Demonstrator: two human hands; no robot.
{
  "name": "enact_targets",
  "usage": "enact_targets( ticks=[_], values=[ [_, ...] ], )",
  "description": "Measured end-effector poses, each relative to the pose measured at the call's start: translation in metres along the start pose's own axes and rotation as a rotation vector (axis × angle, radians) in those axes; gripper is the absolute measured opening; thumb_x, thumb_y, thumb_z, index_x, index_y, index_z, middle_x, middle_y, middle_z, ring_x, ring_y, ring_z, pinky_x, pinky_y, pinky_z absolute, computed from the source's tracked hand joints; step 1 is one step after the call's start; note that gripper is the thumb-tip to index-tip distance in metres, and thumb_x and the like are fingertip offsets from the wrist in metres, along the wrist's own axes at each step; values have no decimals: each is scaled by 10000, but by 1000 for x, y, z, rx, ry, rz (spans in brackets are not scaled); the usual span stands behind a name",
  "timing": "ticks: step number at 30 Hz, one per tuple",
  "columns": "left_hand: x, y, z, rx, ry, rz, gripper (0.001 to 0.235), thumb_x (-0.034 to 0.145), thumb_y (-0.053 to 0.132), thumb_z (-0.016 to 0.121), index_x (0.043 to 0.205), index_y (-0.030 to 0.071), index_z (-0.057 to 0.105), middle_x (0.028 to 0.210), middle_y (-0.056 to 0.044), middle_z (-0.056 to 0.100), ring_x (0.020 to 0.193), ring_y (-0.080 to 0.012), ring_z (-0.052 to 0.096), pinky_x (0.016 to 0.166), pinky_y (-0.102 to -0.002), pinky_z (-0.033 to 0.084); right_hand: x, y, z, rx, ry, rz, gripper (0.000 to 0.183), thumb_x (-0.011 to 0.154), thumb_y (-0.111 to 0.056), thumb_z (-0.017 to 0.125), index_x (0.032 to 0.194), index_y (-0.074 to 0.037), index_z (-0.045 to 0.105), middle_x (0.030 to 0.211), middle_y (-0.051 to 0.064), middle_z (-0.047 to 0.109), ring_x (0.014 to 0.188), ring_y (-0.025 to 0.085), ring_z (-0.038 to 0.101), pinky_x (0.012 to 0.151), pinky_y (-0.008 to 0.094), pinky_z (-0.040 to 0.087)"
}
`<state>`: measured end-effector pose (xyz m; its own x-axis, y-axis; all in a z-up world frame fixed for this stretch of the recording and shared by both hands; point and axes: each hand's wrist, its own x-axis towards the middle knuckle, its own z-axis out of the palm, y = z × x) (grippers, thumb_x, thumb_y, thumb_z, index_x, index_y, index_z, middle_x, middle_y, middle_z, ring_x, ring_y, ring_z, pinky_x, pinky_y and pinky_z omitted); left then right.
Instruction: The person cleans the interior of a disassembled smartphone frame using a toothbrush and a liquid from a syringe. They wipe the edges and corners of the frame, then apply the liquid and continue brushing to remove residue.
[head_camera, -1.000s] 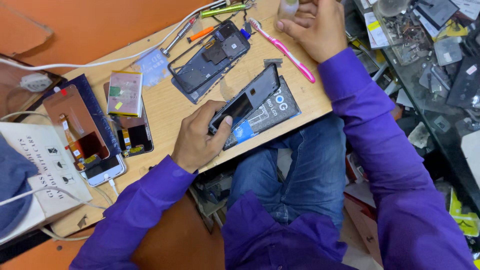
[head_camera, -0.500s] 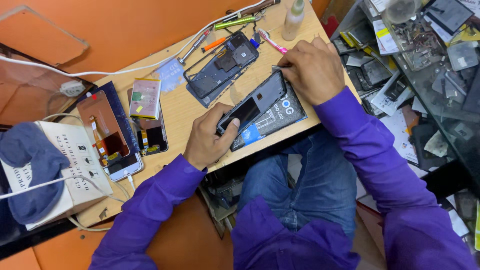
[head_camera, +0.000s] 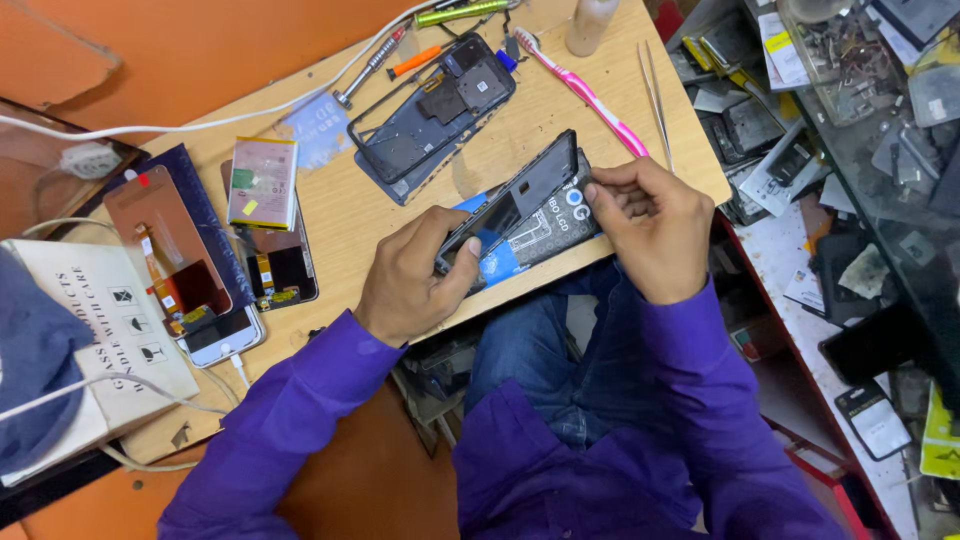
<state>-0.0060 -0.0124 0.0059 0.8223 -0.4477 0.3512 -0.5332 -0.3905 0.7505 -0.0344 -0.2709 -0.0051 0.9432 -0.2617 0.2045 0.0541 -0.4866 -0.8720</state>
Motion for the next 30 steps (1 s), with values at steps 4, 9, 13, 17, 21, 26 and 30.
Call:
enact_targets(
  ticks=[4, 9, 13, 17, 21, 26, 30],
  values=[
    [2, 2, -1, 5, -1, 11, 200, 954, 89, 699, 1113, -8, 626, 896, -174, 668, 752, -314, 696, 681, -387, 550, 2, -12, 11, -33, 53, -2, 130, 933, -8, 795, 1046, 19, 737, 838, 39, 714, 707, 50, 605, 648, 213, 501],
    [0, 0, -2, 2, -28, 6, 202, 963, 81, 689, 1129, -10, 618, 900, -175, 656, 779, -329, 691, 705, -396, 547, 2, -18, 15, -125, 69, -102, 108, 959, 1, 789, 1028, 41, 716, 857, 65, 703, 712, 54, 616, 655, 216, 498],
    [0, 0, -3, -5, -45, 28, 198, 973, 72, 677, 1139, -15, 612, 906, -174, 638, 802, -338, 677, 731, -407, 542, 3, -16, 16, -138, 46, -74, 98, 977, -9, 788, 1009, 44, 712, 791, 64, 676, 677, 58, 572, 619, 218, 459],
    [1, -1, -3, -14, -61, 16, 199, 980, 70, 673, 1145, -19, 609, 911, -169, 632, 804, -332, 673, 734, -408, 541, 9, -11, 12, -32, -22, 0, 73, 988, -29, 766, 1019, 22, 725, 802, 19, 703, 705, 24, 599, 644, 192, 482],
    [0, -1, -2, -6, -60, 40, 205, 984, 67, 669, 1155, -25, 604, 928, -172, 630, 815, -334, 671, 736, -410, 538, 9, -5, 12, -78, -2, 32, 89, 987, -43, 773, 992, 25, 715, 764, 16, 688, 667, 25, 583, 621, 193, 474],
    [0, -1, -2, -1, -65, 25, 201, 992, 68, 669, 1157, -29, 606, 922, -174, 628, 806, -331, 672, 731, -407, 537, 8, -3, 13, -50, 5, 14, 88, 1005, -48, 759, 1015, 26, 711, 787, 15, 693, 678, 25, 582, 622, 195, 471],
    [-1, -1, -4, -33, -70, 27, 214, 1002, 72, 659, 1182, -28, 601, 936, -172, 639, 811, -314, 682, 735, -395, 542, 8, -4, 12, -82, -24, 34, 97, 999, -57, 763, 997, 24, 709, 758, 22, 684, 654, 32, 574, 600, 202, 453]
  ],
)
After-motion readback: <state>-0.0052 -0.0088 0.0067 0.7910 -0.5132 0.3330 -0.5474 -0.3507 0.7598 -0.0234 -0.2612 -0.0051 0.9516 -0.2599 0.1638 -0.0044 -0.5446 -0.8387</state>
